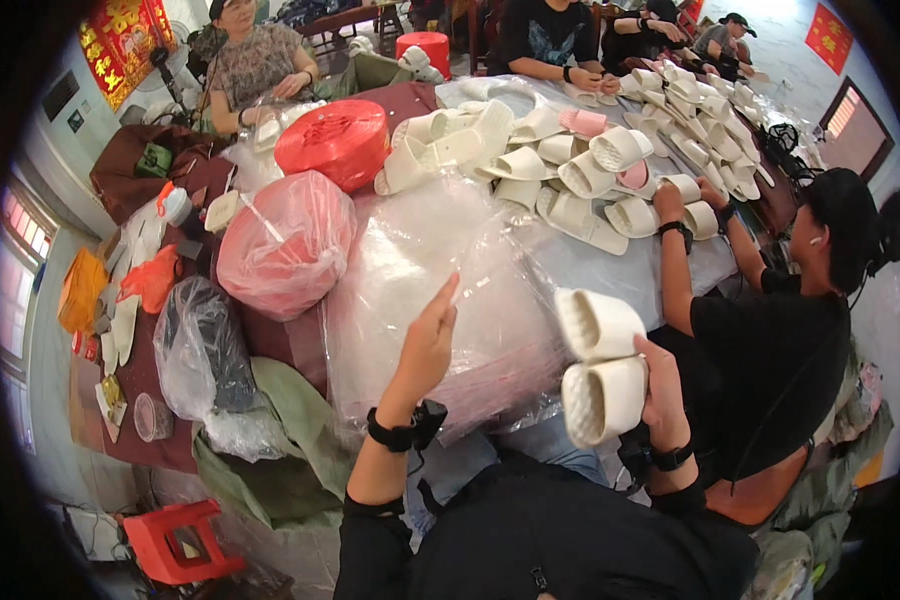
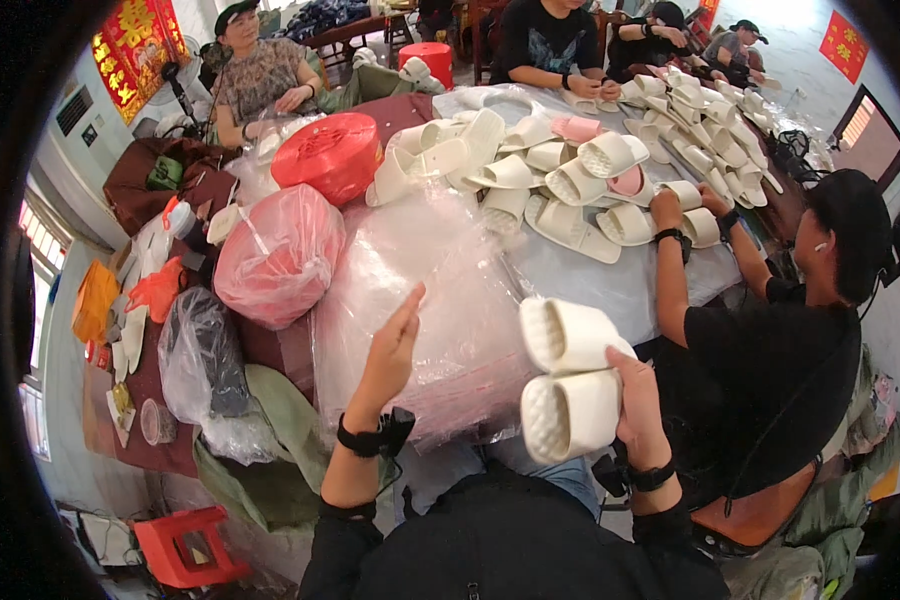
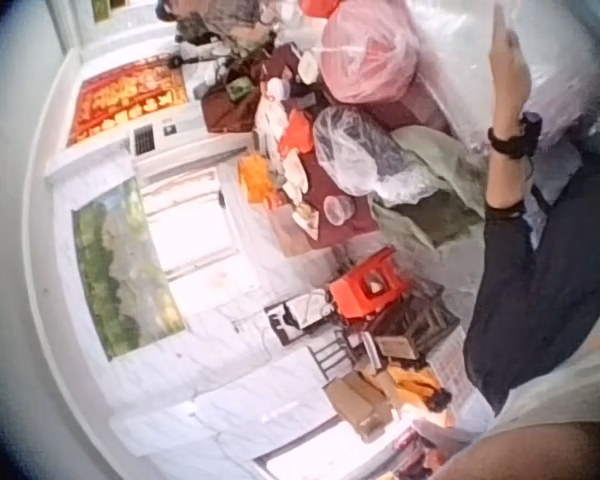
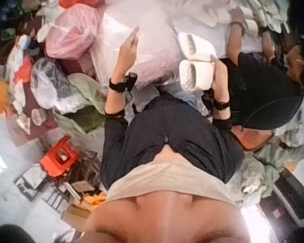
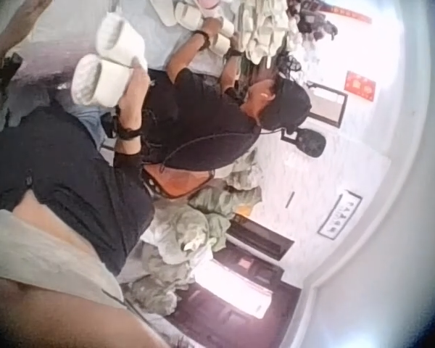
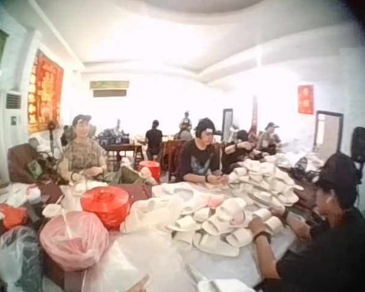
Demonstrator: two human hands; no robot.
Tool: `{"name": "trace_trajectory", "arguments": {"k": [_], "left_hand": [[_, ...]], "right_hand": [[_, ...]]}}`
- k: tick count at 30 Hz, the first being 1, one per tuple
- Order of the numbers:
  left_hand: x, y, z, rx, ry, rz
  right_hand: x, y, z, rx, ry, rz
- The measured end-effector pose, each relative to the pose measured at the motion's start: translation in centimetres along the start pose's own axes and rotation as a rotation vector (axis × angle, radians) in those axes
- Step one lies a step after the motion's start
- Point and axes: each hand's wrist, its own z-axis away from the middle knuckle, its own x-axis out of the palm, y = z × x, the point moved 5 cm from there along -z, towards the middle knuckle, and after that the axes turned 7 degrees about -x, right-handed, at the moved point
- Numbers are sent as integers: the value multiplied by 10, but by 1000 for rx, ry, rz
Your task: Organizing and preparing shoe components for packaging in a manufacturing setting.
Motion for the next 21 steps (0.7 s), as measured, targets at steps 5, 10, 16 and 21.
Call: {"name": "trace_trajectory", "arguments": {"k": [5,10,16,21], "left_hand": [[42,-9,13,377,-62,-497],[66,-8,20,294,-110,-626],[84,2,40,334,-62,-829],[81,-1,43,331,14,-794]], "right_hand": [[16,21,-4,13,-90,452],[26,46,-31,-80,-61,362],[29,60,-40,14,-37,-41],[44,69,-33,160,-281,-311]]}}
